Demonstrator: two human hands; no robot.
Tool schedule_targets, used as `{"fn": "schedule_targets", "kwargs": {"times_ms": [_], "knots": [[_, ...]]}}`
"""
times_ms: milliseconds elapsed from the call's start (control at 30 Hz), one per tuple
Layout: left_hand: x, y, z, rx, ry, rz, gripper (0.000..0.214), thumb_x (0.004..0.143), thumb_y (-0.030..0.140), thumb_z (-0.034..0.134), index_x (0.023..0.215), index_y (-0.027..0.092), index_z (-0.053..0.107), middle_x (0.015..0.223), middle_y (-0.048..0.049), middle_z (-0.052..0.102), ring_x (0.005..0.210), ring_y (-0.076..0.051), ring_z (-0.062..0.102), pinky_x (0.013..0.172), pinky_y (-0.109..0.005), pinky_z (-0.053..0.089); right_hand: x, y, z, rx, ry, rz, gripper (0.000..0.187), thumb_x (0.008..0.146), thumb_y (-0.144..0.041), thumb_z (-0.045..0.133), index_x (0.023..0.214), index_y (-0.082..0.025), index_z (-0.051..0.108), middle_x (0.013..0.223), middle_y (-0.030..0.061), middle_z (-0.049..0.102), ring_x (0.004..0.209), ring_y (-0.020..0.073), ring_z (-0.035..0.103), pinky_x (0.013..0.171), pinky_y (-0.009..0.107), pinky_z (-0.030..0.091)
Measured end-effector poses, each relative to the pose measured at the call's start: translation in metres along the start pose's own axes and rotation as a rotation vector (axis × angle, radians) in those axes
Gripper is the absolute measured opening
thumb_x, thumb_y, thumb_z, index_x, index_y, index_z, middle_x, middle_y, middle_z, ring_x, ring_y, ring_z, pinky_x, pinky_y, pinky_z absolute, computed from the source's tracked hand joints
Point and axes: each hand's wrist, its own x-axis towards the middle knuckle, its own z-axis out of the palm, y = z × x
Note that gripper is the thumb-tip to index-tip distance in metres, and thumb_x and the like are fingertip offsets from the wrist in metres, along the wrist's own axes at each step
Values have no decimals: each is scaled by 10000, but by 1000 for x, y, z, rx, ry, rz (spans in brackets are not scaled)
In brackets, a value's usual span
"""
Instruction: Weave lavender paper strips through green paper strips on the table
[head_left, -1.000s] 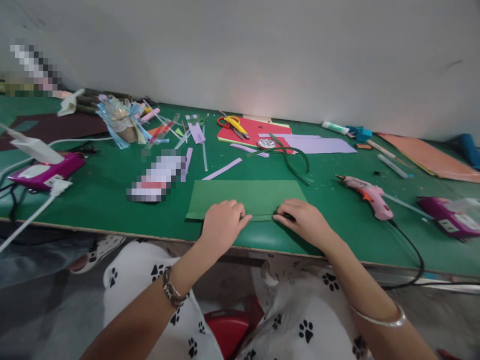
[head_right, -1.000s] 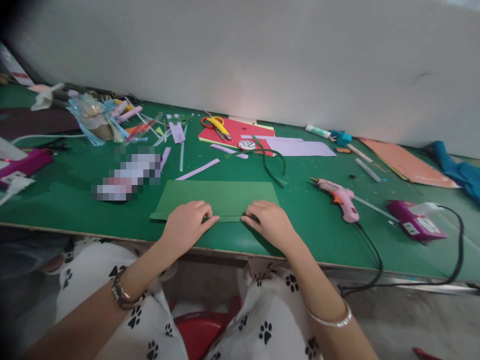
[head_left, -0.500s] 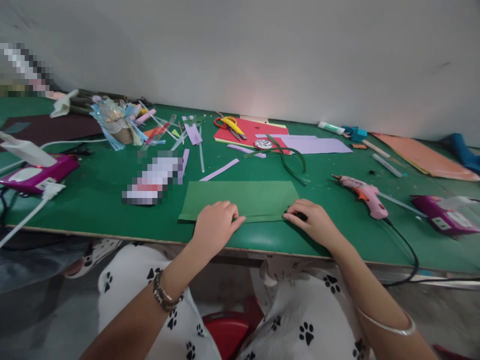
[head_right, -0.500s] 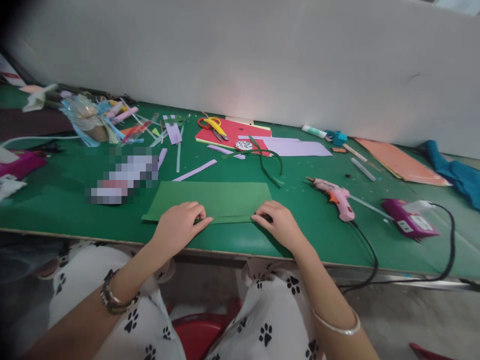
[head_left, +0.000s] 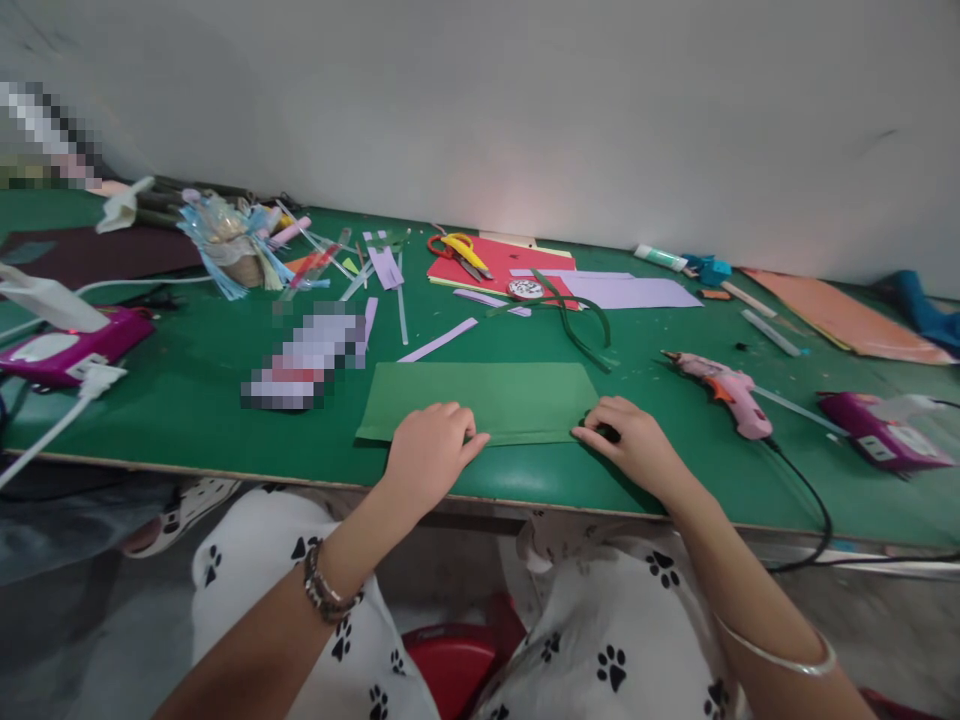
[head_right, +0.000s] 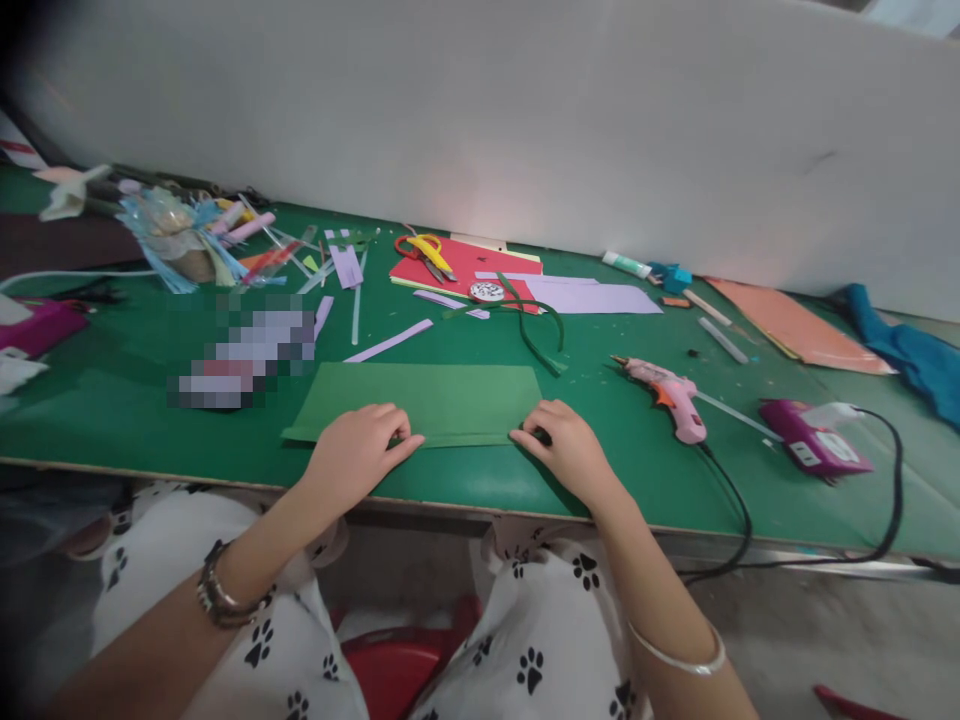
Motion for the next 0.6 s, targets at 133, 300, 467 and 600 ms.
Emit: {"fn": "schedule_targets", "kwargs": {"times_ms": [133,300,467,600], "knots": [[0,1,-1,11,-12,-9,203,849,319,500,731,174,578,740,-24,602,699,-167,560,573,-259,351,-6,10,-7,7,10,21,390,863,-447,391,592,-194,510,618,45,565,616,162,510,605,297,387],[1,2,-1,3,-16,-9,212,857,324,486,741,173,580,749,-24,604,708,-173,564,577,-266,347,-10,13,-8,-20,26,30,399,871,-446,369,586,-199,498,603,38,549,595,160,493,598,302,378],[0,1,-3,-6,-21,-18,196,850,319,500,745,174,579,740,-17,599,709,-170,560,581,-263,349,-12,15,-6,-84,28,26,360,877,-384,376,586,-200,481,613,40,539,598,165,486,605,308,384],[1,2,-2,-23,-23,-11,194,847,323,501,751,175,582,749,-18,599,711,-168,559,582,-261,352,-14,2,-4,-236,74,37,281,877,-310,363,685,-189,530,705,75,574,662,198,505,634,342,410]]}}
